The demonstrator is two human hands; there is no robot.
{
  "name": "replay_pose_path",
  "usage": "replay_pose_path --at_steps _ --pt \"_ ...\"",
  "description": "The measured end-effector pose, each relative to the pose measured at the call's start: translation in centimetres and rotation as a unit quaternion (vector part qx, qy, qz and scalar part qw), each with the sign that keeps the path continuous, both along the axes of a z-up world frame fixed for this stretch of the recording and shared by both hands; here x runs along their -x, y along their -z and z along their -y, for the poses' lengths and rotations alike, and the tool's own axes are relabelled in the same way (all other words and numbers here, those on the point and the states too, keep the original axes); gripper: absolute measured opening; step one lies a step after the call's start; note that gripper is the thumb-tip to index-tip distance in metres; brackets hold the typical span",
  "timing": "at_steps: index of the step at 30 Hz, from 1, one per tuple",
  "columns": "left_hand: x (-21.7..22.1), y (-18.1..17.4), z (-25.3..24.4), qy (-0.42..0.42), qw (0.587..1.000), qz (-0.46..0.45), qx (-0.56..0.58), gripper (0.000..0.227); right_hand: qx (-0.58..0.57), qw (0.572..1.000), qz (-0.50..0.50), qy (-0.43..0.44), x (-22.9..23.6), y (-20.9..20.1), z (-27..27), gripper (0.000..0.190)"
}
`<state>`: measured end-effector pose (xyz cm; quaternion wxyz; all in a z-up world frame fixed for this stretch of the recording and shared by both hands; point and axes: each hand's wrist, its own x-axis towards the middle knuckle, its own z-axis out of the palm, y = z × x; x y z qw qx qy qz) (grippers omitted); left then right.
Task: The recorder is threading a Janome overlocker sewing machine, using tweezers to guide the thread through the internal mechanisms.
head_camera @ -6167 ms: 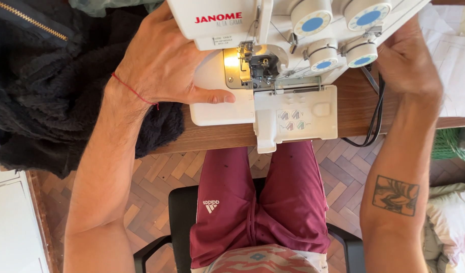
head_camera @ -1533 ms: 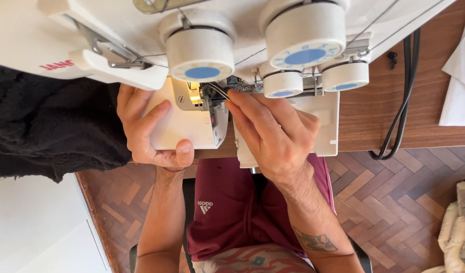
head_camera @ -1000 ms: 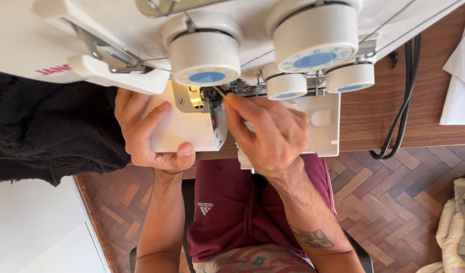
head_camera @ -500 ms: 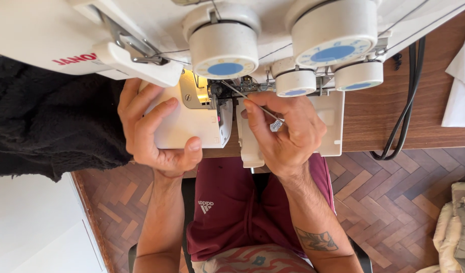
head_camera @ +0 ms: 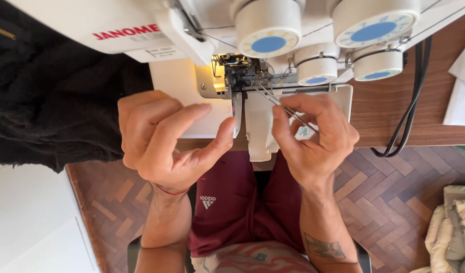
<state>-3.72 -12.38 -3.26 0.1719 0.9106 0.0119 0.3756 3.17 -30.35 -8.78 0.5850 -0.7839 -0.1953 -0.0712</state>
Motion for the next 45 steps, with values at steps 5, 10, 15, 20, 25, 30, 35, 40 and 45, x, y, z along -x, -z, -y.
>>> replay_pose_path --at_steps 5,10,15,20,25,30,35,40,45 --pt "2.4 1.7 -0.7 0.0 0.996 0.015 0.092 0.033 0.007 0.999 -0.048 -0.01 0.9 -0.9 -0.8 0.017" --pt "4.8 2.2 -1.7 -0.007 0.993 0.022 0.119 0.032 0.037 0.999 0.01 0.023 1.4 -0.6 -3.2 0.018" --pt "5.9 2.6 -3.1 0.004 0.99 0.026 0.138 0.033 0.054 0.997 0.041 0.043 1.7 -0.2 -4.5 0.017" --pt "6.6 2.5 -3.7 0.013 0.99 0.032 0.139 0.034 0.044 0.997 0.042 0.053 2.2 0.6 -5.0 0.014" --pt "6.6 1.4 -3.6 0.015 0.993 0.019 0.113 0.034 -0.091 0.993 -0.073 0.024 2.6 1.5 -4.7 0.009" --pt "3.5 -2.1 -2.4 0.025 0.999 -0.021 0.017 0.034 -0.227 0.959 -0.171 -0.018 2.3 1.3 -4.1 0.005" --pt "1.6 -3.1 -1.7 0.031 0.999 -0.026 -0.031 0.037 -0.262 0.953 -0.15 -0.013 2.3 1.1 -2.3 0.007" --pt "2.9 -1.2 -2.1 0.037 0.999 -0.025 0.029 0.036 0.002 0.995 0.033 0.09 1.2 1.9 4.5 0.014" --pt "5.7 1.0 -3.2 0.028 0.996 0.001 0.083 0.037 0.234 0.941 0.156 0.187 -2.9 3.3 9.4 0.019"
